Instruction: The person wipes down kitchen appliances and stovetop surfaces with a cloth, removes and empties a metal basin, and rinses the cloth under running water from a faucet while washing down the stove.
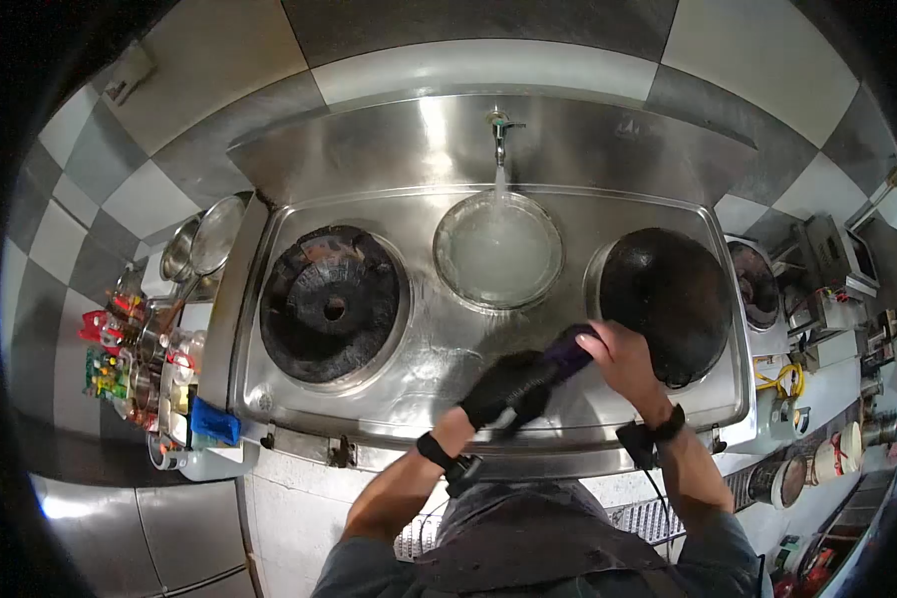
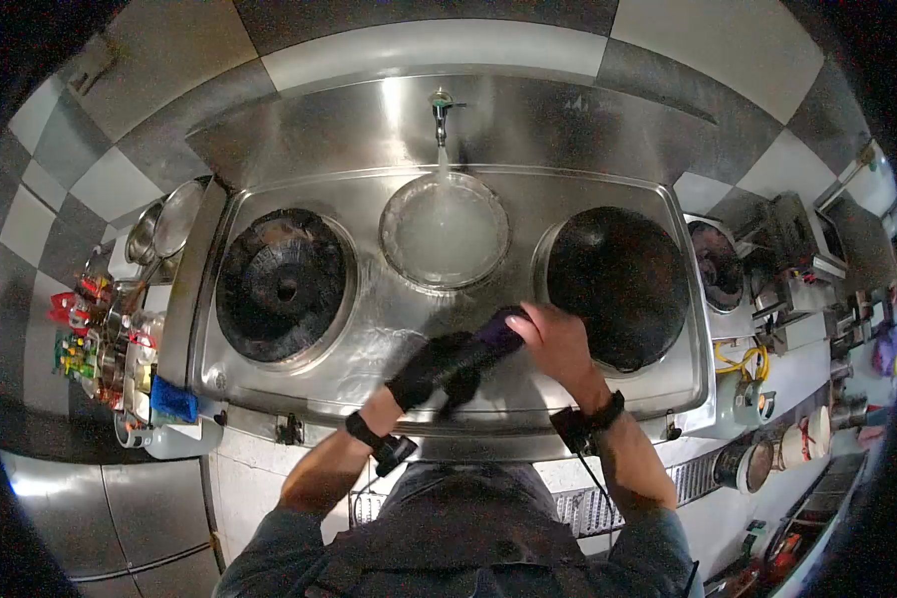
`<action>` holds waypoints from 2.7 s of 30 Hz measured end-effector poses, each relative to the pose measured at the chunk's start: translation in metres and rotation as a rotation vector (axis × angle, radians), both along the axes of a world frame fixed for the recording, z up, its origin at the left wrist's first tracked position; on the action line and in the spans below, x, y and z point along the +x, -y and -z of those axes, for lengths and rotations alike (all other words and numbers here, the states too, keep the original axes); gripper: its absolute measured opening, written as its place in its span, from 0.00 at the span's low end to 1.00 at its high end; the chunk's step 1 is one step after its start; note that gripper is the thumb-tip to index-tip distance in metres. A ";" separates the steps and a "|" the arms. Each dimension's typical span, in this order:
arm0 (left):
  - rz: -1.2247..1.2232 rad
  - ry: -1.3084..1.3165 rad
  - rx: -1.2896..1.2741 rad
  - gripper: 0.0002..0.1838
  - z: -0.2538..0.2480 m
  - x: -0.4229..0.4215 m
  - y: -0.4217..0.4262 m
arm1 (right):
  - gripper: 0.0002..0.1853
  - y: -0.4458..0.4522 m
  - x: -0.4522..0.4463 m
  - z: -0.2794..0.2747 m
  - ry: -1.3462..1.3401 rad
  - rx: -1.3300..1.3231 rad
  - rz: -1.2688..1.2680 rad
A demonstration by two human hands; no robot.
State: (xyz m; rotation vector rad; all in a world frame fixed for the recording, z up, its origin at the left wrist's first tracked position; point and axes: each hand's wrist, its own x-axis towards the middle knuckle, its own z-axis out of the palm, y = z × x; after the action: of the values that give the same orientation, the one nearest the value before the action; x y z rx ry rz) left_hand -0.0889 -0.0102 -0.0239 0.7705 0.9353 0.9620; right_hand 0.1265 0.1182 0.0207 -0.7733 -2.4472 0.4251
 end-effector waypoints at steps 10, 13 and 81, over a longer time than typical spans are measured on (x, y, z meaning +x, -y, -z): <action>-0.293 -1.244 0.857 0.23 -0.026 -0.136 -0.095 | 0.12 -0.097 -0.114 0.004 0.126 0.342 0.003; -0.357 -1.390 0.825 0.21 -0.022 -0.155 -0.141 | 0.11 -0.134 -0.143 -0.003 -0.123 0.181 -0.010; -0.219 -1.214 0.437 0.25 0.179 -0.206 -0.199 | 0.20 -0.209 -0.189 0.167 0.105 -0.440 0.175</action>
State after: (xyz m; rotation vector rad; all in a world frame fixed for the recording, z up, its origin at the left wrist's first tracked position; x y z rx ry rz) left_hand -0.2949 0.1889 -0.2027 1.7308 1.9038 0.8513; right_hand -0.0629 0.3275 -0.1467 -1.2065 -2.3814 0.8907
